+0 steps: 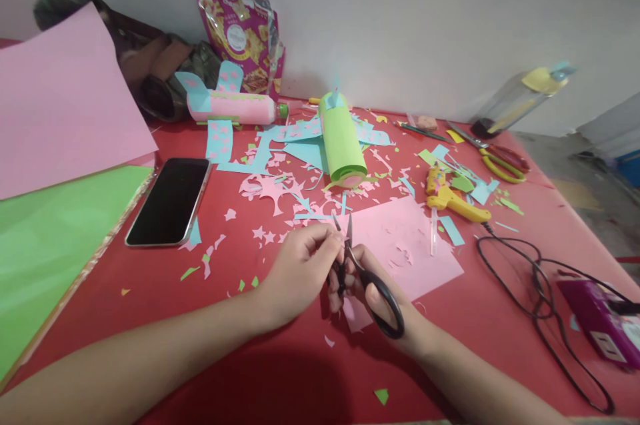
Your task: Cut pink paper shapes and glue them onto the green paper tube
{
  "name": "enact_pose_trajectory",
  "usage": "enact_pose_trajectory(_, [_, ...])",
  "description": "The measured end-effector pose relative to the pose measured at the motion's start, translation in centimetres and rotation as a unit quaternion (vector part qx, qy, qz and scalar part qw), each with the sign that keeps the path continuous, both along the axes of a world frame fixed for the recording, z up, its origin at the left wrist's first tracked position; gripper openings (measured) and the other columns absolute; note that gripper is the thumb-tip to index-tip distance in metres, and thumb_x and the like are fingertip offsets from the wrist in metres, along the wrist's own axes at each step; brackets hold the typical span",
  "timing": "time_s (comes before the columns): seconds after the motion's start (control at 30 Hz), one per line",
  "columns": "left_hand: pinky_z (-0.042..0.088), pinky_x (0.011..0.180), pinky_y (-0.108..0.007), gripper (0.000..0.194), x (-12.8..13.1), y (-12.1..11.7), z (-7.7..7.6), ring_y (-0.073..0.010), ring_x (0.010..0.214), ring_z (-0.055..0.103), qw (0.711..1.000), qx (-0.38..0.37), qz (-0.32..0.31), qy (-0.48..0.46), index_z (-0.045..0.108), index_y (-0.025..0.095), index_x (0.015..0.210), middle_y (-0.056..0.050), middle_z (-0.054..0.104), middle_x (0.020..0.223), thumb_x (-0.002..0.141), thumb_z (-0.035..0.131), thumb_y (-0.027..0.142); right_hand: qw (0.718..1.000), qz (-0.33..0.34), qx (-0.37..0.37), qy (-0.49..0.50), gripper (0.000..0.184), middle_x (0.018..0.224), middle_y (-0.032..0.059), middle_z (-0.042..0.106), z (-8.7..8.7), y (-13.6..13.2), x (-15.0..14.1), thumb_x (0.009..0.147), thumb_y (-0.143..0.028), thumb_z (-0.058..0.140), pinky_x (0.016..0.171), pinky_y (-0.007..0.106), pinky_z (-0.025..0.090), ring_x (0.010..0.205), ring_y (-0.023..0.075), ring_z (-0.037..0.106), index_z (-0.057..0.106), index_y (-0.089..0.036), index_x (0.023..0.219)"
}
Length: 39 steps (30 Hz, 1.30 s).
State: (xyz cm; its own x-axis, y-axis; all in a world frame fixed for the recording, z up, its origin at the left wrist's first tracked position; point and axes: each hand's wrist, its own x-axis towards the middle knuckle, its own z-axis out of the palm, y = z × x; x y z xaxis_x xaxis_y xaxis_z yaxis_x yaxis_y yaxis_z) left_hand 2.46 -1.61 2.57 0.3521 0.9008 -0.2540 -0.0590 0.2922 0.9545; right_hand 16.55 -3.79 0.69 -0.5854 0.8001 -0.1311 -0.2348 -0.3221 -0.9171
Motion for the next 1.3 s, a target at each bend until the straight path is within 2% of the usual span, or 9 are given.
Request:
enact_pose_trajectory(0.23, [0.040,0.043,-0.022,0.029,0.0,-0.1,0.2,-0.0107,0.036,0.054,0.999,0.000,-0.010,0.040,0.039,0.018,0.058,0.006,0.049,0.038,0.085,0.033,0.029,1.000,0.005,-0.004,0.008,0.034,0.073,-0.0002,0.049,-0.2,0.0,0.1,0.076,-0.053,0.048,0.064,0.030,0.036,0.063,0.0128,0.046,0.036,-0.022,0.082])
enact_pose_trajectory(0.5, [0.039,0.045,-0.019,0.032,0.1,-0.2,0.2,-0.0081,0.037,0.051,0.993,0.059,0.009,0.101,0.035,0.018,0.052,0.006,0.048,0.036,0.083,0.034,0.025,1.000,-0.003,0.013,-0.023,0.037,0.070,-0.0004,0.047,-0.2,-0.1,0.0,0.075,-0.056,0.048,0.063,0.029,0.035,0.064,0.0136,0.045,0.034,-0.022,0.081])
enact_pose_trajectory(0.67, [0.034,0.042,-0.017,0.034,0.2,-0.1,0.1,-0.0070,0.036,0.047,0.986,0.110,0.021,0.121,0.033,0.019,0.049,0.006,0.045,0.036,0.082,0.035,0.024,0.997,-0.006,0.032,-0.066,0.039,0.068,-0.0024,0.046,-0.3,-0.3,-0.1,0.075,-0.059,0.044,0.055,0.027,0.033,0.052,0.0103,0.036,0.033,-0.023,0.083])
enact_pose_trajectory(0.93, [0.032,0.047,-0.018,0.034,0.2,-0.1,-0.1,-0.0064,0.039,0.042,0.959,0.211,0.045,0.185,0.034,0.017,0.046,0.005,0.044,0.036,0.080,0.036,0.015,0.992,-0.032,0.056,-0.109,0.039,0.073,-0.0009,0.040,0.1,-0.7,-0.4,0.076,-0.060,0.041,0.062,0.030,0.034,0.065,0.0138,0.041,0.032,-0.022,0.082])
enact_pose_trajectory(1.07, [0.031,0.047,-0.019,0.033,0.2,-0.1,-0.1,-0.0068,0.038,0.041,0.954,0.221,0.040,0.196,0.034,0.018,0.046,0.005,0.044,0.036,0.080,0.035,0.015,0.984,-0.047,0.083,-0.152,0.038,0.073,-0.0008,0.041,-0.1,-0.9,-0.4,0.077,-0.059,0.039,0.061,0.030,0.034,0.064,0.0129,0.039,0.032,-0.022,0.082])
enact_pose_trajectory(1.3, [0.029,0.046,-0.019,0.034,0.2,0.0,-0.2,-0.0066,0.037,0.038,0.949,0.238,0.038,0.201,0.032,0.018,0.046,0.005,0.043,0.036,0.080,0.035,0.016,0.981,-0.052,0.082,-0.168,0.037,0.070,-0.0020,0.044,-0.3,-1.2,-0.5,0.078,-0.058,0.038,0.046,0.023,0.032,0.050,0.0079,0.035,0.032,-0.022,0.083])
